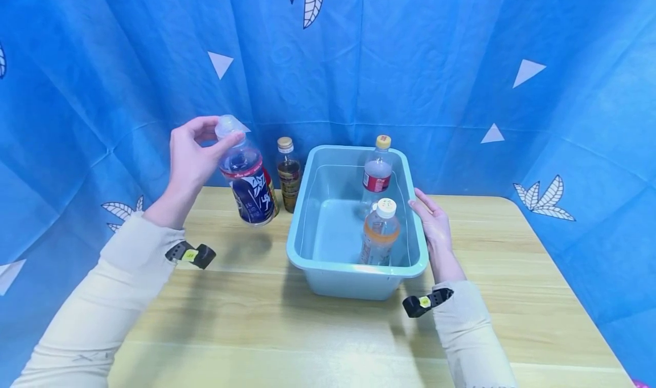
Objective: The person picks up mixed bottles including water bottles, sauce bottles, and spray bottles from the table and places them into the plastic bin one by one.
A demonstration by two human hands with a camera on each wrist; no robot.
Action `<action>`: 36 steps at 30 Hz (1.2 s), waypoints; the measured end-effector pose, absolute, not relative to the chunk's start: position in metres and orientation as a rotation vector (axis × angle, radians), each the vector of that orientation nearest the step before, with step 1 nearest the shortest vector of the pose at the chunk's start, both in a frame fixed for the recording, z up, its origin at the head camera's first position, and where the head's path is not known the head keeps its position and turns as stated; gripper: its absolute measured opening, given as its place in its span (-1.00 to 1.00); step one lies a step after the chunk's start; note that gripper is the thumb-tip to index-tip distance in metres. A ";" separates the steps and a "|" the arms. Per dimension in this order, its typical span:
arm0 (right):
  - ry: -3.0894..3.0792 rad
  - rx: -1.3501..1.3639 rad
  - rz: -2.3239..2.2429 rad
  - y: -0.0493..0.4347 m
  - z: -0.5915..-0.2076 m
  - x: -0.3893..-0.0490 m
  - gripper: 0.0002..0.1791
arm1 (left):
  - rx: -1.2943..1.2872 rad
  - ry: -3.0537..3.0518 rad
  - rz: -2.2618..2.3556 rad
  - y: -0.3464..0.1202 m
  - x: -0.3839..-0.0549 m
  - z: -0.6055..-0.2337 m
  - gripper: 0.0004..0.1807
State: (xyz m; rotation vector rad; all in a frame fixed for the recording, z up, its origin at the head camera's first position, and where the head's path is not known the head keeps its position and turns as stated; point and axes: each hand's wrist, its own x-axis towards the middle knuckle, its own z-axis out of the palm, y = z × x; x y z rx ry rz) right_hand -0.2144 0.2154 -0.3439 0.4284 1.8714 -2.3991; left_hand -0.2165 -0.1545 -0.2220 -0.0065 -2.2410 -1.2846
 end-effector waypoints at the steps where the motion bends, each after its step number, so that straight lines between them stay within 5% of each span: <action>1: 1.873 0.428 -2.397 0.215 -0.344 -0.214 -0.35 | -0.023 -2.234 -1.288 -0.153 -0.216 -0.219 -0.44; 36: 1.900 0.438 -2.374 0.214 -0.344 -0.216 -0.36 | -0.256 -2.166 -1.369 -0.070 -0.239 -0.158 -0.51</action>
